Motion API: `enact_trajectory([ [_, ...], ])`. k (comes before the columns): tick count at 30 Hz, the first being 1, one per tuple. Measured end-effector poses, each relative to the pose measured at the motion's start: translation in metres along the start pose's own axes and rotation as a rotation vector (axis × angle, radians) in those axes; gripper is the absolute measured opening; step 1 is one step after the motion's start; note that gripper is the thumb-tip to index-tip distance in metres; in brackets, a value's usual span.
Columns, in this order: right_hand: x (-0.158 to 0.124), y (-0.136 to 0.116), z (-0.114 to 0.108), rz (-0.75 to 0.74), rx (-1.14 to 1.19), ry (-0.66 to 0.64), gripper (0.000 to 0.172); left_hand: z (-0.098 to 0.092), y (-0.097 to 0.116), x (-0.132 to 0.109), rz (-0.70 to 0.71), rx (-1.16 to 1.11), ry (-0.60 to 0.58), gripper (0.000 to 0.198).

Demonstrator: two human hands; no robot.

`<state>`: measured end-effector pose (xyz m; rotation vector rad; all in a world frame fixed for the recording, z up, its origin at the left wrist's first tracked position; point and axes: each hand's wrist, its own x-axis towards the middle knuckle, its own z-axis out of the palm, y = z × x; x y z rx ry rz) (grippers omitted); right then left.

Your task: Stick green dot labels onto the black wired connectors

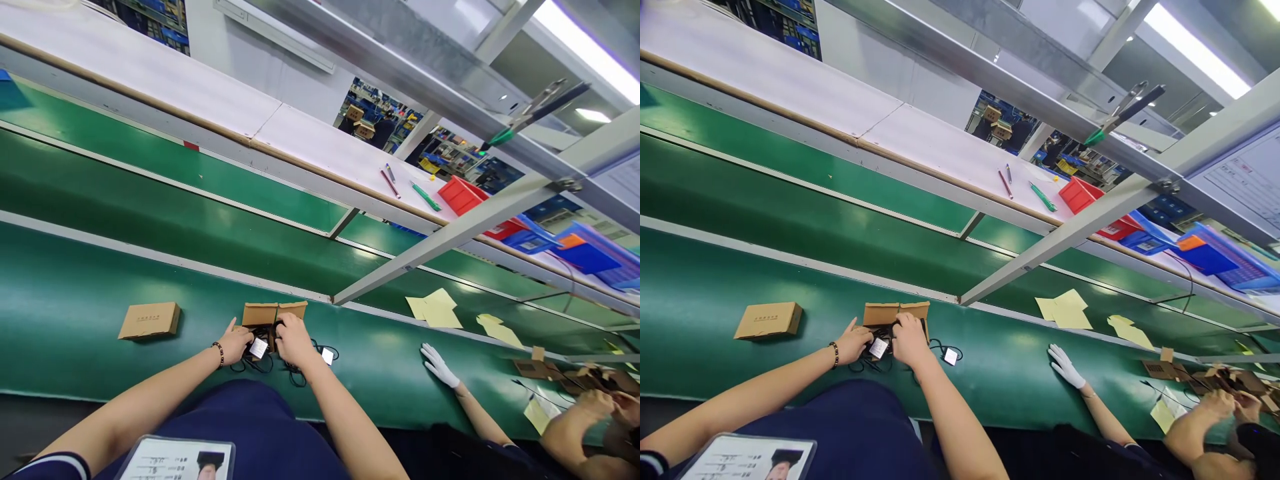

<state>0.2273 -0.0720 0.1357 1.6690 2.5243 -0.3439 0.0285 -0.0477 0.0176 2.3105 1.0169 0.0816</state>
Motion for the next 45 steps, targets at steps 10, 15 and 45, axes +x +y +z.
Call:
enact_trajectory([
  [10, -0.081, -0.003, 0.092, 0.348, 0.076, -0.157, 0.013, -0.009, 0.007, -0.029, 0.137, 0.131, 0.042, 0.06],
  [15, -0.051, -0.022, 0.089, 0.137, 0.03, 0.07, 0.02, 0.016, 0.003, -0.033, 0.18, 0.282, 0.089, 0.028],
  [45, 0.062, -0.029, 0.06, -0.173, -0.308, -0.448, 0.033, -0.012, -0.018, 0.012, -0.197, -0.33, 0.198, 0.03],
])
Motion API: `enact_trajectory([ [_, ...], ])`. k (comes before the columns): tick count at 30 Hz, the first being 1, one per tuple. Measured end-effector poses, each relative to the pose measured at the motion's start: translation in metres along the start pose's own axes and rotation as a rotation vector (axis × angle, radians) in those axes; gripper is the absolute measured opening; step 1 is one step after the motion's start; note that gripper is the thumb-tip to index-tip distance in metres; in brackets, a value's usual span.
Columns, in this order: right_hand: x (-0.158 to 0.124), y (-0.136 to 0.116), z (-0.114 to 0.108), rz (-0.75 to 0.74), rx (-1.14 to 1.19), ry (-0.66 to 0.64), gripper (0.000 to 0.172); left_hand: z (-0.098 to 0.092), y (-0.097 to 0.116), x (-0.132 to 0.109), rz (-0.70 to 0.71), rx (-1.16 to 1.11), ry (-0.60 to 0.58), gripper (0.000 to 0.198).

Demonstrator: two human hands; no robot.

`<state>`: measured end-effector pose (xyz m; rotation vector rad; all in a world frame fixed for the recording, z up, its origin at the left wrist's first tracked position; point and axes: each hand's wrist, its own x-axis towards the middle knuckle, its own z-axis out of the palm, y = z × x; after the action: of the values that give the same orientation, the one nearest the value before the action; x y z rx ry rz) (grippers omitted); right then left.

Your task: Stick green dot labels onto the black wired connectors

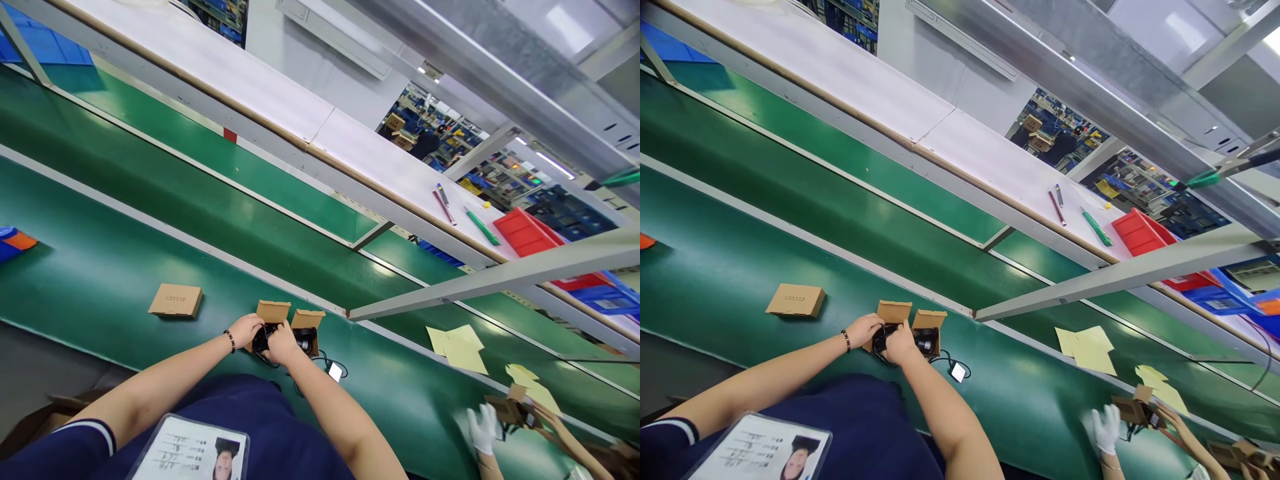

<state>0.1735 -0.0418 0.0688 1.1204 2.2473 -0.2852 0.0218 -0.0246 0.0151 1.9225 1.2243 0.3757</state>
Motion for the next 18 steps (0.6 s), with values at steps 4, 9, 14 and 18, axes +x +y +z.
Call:
enact_trajectory([
  [4, 0.016, -0.005, 0.0, 0.01, -0.004, -0.049, 0.013, 0.0, -0.001, 0.0, 0.012, 0.001, -0.013, 0.028],
  [9, 0.016, 0.003, -0.005, -0.05, 0.027, 0.044, 0.018, -0.001, -0.002, 0.002, 0.015, 0.004, -0.026, 0.028],
  [14, 0.018, 0.006, 0.003, -0.032, 0.043, 0.12, 0.029, 0.002, -0.004, 0.005, -0.038, 0.058, -0.02, 0.026],
  [18, 0.03, 0.0, 0.015, 0.069, 0.052, 0.102, 0.027, 0.006, -0.002, -0.006, 0.015, 0.117, -0.039, 0.029],
])
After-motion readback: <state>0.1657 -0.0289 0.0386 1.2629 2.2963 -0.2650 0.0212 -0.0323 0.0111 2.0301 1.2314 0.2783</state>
